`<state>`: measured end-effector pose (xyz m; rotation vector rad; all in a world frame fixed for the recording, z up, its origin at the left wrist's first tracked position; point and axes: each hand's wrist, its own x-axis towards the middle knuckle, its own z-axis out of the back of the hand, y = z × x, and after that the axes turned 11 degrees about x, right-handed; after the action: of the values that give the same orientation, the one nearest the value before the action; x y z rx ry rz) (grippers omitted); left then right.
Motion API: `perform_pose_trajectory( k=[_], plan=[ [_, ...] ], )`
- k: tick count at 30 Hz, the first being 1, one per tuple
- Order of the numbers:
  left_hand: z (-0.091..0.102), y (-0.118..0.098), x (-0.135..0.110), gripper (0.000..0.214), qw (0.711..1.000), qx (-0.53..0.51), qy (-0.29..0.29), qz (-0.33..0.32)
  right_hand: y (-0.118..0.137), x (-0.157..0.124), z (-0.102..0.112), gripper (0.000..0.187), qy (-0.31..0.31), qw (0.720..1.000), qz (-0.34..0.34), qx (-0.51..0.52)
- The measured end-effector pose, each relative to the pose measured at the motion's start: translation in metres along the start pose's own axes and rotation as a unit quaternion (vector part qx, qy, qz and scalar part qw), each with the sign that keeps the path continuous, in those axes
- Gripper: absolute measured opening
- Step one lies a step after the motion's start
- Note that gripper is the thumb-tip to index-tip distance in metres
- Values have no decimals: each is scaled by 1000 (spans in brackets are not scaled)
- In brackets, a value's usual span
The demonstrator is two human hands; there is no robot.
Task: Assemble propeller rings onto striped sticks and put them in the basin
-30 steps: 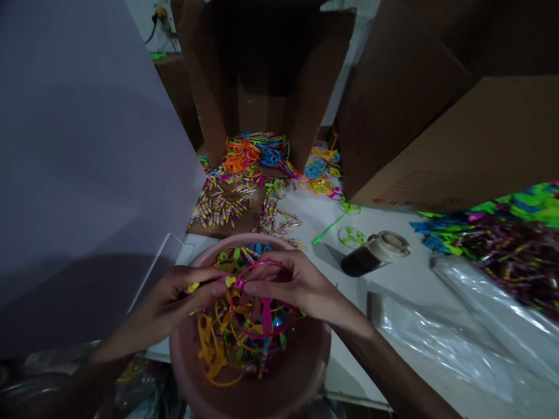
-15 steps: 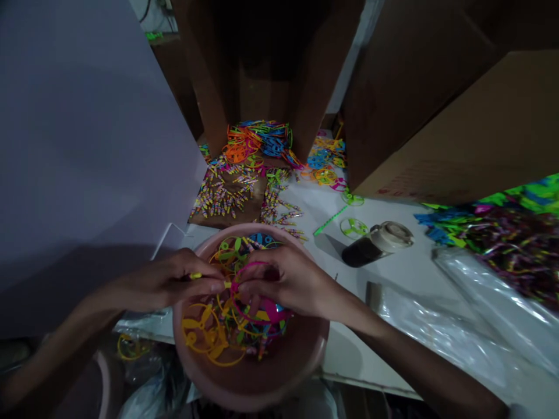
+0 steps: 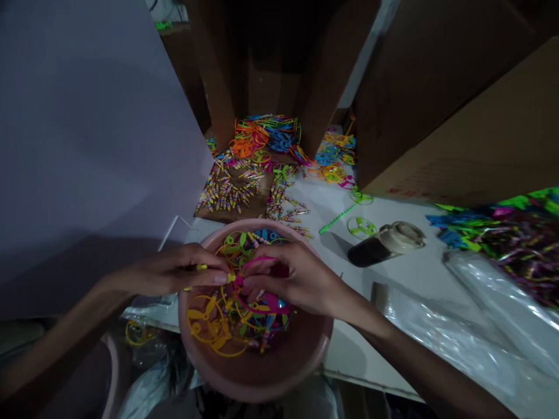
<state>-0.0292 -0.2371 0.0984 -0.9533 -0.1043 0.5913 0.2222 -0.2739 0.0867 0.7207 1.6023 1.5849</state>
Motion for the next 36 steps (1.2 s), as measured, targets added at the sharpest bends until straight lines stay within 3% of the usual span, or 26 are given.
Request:
perform_pose_trajectory(
  k=[5,15,21,28,33,36],
  plan=[
    [-2,1,-2,39,999,-20,12,41,-1,-1,-4,17,-21,999,35,10],
    [-1,-19,-3,35,996,88,3,15,0,0,-14,9,-18,993,34,-114],
    [0,-12,-2,34,996,70,63,8,-4,3,-19,8,-11,986,50,-157],
    [-14,-5,4,37,990,141,2,30,-22,5,-19,8,-27,984,72,-161],
    [-28,15,1,38,983,178,-24,33,-37,11,-17,8,-25,987,60,-145],
    [-36,29,3,39,975,202,-79,41,-35,20,-8,11,-8,988,31,-154]
  ],
)
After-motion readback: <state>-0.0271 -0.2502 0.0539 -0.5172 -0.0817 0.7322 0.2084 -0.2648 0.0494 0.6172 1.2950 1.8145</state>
